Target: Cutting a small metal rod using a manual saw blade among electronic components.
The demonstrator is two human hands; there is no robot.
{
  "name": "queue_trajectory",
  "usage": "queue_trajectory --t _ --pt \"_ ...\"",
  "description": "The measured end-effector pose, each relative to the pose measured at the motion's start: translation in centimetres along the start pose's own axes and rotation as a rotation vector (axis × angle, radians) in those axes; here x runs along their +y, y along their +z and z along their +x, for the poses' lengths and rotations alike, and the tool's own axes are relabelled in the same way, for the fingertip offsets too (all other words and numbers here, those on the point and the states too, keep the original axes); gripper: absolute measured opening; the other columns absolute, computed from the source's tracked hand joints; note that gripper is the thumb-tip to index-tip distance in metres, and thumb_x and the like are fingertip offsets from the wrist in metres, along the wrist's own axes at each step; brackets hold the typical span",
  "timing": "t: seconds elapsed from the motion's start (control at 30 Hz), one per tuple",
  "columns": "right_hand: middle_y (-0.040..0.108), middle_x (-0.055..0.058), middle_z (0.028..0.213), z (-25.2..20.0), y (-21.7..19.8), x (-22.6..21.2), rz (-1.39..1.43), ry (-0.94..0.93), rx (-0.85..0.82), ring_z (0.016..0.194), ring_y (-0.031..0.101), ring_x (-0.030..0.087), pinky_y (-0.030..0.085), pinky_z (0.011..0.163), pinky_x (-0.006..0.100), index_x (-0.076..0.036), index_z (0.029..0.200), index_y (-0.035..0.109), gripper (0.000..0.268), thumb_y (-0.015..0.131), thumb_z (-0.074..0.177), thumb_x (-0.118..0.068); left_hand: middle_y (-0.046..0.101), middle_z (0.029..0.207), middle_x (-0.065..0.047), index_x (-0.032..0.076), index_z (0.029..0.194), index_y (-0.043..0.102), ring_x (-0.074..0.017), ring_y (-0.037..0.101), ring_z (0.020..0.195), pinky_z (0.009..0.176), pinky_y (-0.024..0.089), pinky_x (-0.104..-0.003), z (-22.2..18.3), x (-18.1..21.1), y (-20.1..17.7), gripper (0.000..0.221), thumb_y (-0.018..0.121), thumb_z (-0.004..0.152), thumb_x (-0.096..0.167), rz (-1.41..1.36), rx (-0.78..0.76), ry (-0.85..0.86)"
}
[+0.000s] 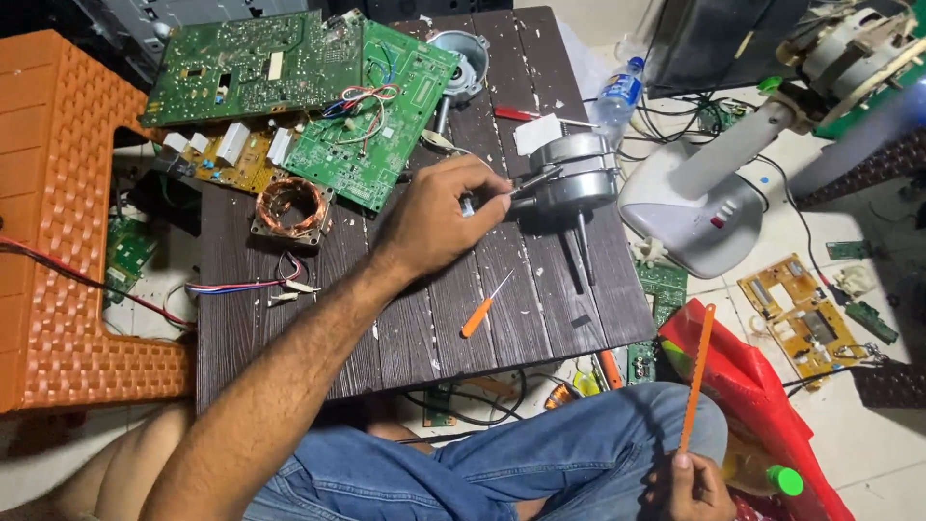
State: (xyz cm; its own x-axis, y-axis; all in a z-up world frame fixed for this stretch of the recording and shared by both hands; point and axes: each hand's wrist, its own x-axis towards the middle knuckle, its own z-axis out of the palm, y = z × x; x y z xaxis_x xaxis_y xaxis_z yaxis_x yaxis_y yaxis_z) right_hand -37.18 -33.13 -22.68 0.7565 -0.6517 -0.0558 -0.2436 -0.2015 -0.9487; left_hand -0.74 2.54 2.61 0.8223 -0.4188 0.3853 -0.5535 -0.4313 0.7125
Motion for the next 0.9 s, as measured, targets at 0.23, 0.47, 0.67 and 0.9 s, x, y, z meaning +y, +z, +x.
queue_trajectory --t 0.23,0.47,0.67,0.9 --pt "0.057 0.013 0.057 -1.4 2.2 -4.7 -0.008 -0.048 0.103 0.041 0.050 0.018 0.040 0.045 0.026 0.005 0.096 0.060 0.019 0.056 0.105 -0.011 0.067 0.078 0.000 0.010 0.093 0.071 -0.0049 0.034 0.047 0.040 0.026 -0.023 -0.1 -0.1 -0.3 0.008 0.068 0.094 0.017 -0.052 0.021 -0.028" --pt "0.056 0.013 0.058 -1.9 3.2 -7.5 -0.038 -0.074 0.123 0.043 0.050 0.019 0.039 0.045 0.026 0.006 0.095 0.062 0.018 0.059 0.106 -0.008 0.067 0.078 -0.001 0.007 0.093 0.069 -0.0062 0.042 0.053 0.049 0.032 -0.024 -0.1 0.1 -1.2 0.009 0.063 0.095 0.014 -0.265 0.093 -0.021" --pt "0.057 0.015 0.057 -1.8 2.7 -6.4 -0.090 -0.102 0.113 0.044 0.052 0.020 0.040 0.047 0.027 0.007 0.098 0.062 0.019 0.057 0.107 -0.009 0.063 0.067 -0.001 0.008 0.087 0.068 -0.0069 0.052 0.046 0.040 0.040 -0.021 -0.6 -0.5 -1.8 0.009 0.066 0.094 0.013 -0.315 -0.036 -0.156" --pt "0.062 0.014 0.070 -1.1 2.0 -3.9 -0.116 -0.173 0.103 0.057 0.054 0.018 0.046 0.061 0.026 0.007 0.095 0.062 0.018 0.060 0.107 -0.006 0.064 0.075 0.000 0.007 0.086 0.070 -0.0078 0.047 0.060 0.055 0.038 -0.024 -2.4 -1.8 -3.2 0.011 0.065 0.088 0.017 -0.186 -0.110 -0.175"
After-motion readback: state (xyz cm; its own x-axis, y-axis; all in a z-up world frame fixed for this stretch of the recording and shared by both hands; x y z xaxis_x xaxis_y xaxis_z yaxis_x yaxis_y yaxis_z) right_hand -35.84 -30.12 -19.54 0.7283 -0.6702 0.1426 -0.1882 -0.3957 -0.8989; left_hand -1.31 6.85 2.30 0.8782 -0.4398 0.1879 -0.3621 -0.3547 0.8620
